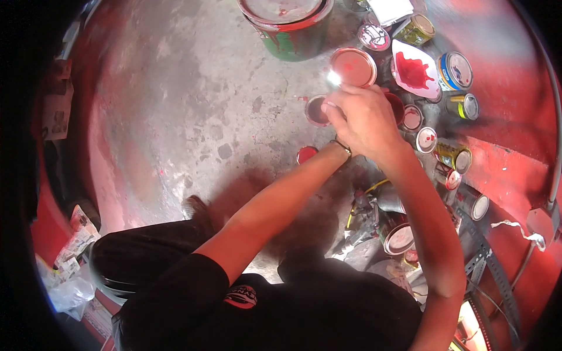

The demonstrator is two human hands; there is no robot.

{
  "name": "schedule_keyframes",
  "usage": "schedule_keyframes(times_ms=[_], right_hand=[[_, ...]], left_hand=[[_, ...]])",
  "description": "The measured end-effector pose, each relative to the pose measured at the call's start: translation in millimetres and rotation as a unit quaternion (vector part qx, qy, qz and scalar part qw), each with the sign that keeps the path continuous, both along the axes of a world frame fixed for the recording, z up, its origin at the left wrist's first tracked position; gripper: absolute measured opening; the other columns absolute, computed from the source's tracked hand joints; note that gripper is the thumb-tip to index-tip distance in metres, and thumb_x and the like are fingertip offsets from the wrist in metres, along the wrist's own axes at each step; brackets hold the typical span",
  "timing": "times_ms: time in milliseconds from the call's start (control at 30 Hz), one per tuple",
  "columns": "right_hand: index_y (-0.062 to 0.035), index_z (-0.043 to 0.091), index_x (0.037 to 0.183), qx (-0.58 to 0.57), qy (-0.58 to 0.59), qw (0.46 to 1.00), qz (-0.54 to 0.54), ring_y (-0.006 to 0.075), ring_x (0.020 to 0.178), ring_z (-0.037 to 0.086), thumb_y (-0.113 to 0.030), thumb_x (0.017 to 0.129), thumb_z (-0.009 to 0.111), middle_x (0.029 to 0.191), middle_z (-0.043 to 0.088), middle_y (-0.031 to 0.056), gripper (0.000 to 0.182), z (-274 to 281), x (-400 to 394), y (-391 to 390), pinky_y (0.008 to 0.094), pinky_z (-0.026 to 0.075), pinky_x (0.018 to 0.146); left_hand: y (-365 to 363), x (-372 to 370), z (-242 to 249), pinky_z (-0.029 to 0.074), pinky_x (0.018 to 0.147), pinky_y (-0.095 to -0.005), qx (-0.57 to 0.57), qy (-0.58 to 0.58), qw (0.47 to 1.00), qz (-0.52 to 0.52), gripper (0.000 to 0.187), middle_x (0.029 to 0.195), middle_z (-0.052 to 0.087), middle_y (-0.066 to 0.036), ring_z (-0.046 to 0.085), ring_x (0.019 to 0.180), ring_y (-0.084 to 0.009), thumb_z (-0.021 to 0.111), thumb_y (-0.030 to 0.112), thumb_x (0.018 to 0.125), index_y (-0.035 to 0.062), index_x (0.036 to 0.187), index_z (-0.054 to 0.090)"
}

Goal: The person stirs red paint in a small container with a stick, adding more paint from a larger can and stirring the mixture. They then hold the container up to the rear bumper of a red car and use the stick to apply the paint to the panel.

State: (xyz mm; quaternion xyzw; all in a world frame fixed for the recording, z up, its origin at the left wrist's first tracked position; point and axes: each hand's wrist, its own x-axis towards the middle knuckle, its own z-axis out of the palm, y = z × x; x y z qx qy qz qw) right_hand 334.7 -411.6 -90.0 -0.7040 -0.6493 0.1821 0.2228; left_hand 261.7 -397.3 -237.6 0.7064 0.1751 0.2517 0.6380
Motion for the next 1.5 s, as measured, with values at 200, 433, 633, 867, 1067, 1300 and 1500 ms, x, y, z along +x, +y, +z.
schedule_keyframes(times_ms=[200,433,633,867,1067,1300,1500], right_hand=[[-0.0105,0.082,0.108,0.083,-0.072,0.994,-0.024,0.0333,0.094,0.072,-0.021,0.101,0.073,0.103,0.077,0.0107,0.016,-4,0,-5,0.0450,0.052,0.090],[-0.0086,0.083,0.116,-0.018,0.027,0.999,-0.012,0.0323,0.101,0.074,-0.014,0.098,0.075,0.108,0.079,0.0099,0.021,4,3,-15,0.0416,0.052,0.092],[-0.0122,0.082,0.110,0.032,-0.102,0.994,-0.016,0.0314,0.092,0.068,-0.017,0.098,0.075,0.104,0.075,0.0067,0.015,8,-16,-23,0.0427,0.052,0.089],[-0.0130,0.081,0.107,0.059,-0.117,0.991,-0.024,0.0293,0.088,0.067,-0.018,0.096,0.078,0.100,0.073,0.0051,0.012,-10,-24,-29,0.0423,0.051,0.084],[-0.0117,0.082,0.110,0.043,-0.059,0.995,-0.064,0.0336,0.087,0.068,-0.018,0.100,0.073,0.101,0.075,0.0094,0.014,-3,-10,-22,0.0451,0.052,0.087],[-0.0102,0.080,0.106,0.046,-0.076,0.995,-0.043,0.0337,0.086,0.066,-0.019,0.099,0.074,0.098,0.073,0.0083,0.012,7,-18,-23,0.0449,0.050,0.083],[-0.0103,0.081,0.106,0.003,-0.008,0.998,-0.070,0.0322,0.092,0.071,-0.021,0.100,0.072,0.099,0.075,0.0080,0.015,0,-23,-26,0.0467,0.050,0.084]], left_hand=[[0,1,1,0.051,0.109,-0.0514,0.000,0.009,1.000,0.016,0.049,0.137,0.067,-0.027,0.065,0.129,-0.0452,0.075,0.012,0.095,-0.0017,0.140,0.062],[4,0,5,0.052,0.109,-0.0505,0.006,0.013,1.000,0.019,0.048,0.137,0.068,-0.027,0.066,0.128,-0.0448,0.074,0.011,0.096,-0.0021,0.140,0.062],[14,0,5,0.053,0.109,-0.0496,0.017,0.016,1.000,0.013,0.046,0.136,0.068,-0.027,0.067,0.127,-0.0444,0.072,0.010,0.097,-0.0025,0.140,0.061],[11,-18,10,0.053,0.108,-0.0487,0.039,0.046,0.998,-0.014,0.045,0.136,0.069,-0.027,0.068,0.126,-0.0439,0.071,0.009,0.098,-0.0029,0.140,0.061],[0,-51,23,0.054,0.108,-0.0478,0.008,0.072,0.997,0.001,0.044,0.135,0.070,-0.027,0.069,0.124,-0.0436,0.069,0.008,0.099,-0.0033,0.140,0.061],[-20,-144,48,0.055,0.105,-0.0437,-0.085,0.144,0.966,0.198,0.066,0.128,0.072,-0.018,0.071,0.120,-0.0335,0.086,0.010,0.088,-0.0010,0.147,0.058],[48,-129,35,0.038,0.119,-0.0562,0.188,0.242,0.927,0.218,0.088,0.140,0.069,-0.014,0.050,0.145,-0.0398,0.100,0.028,0.067,0.0094,0.143,0.060]])
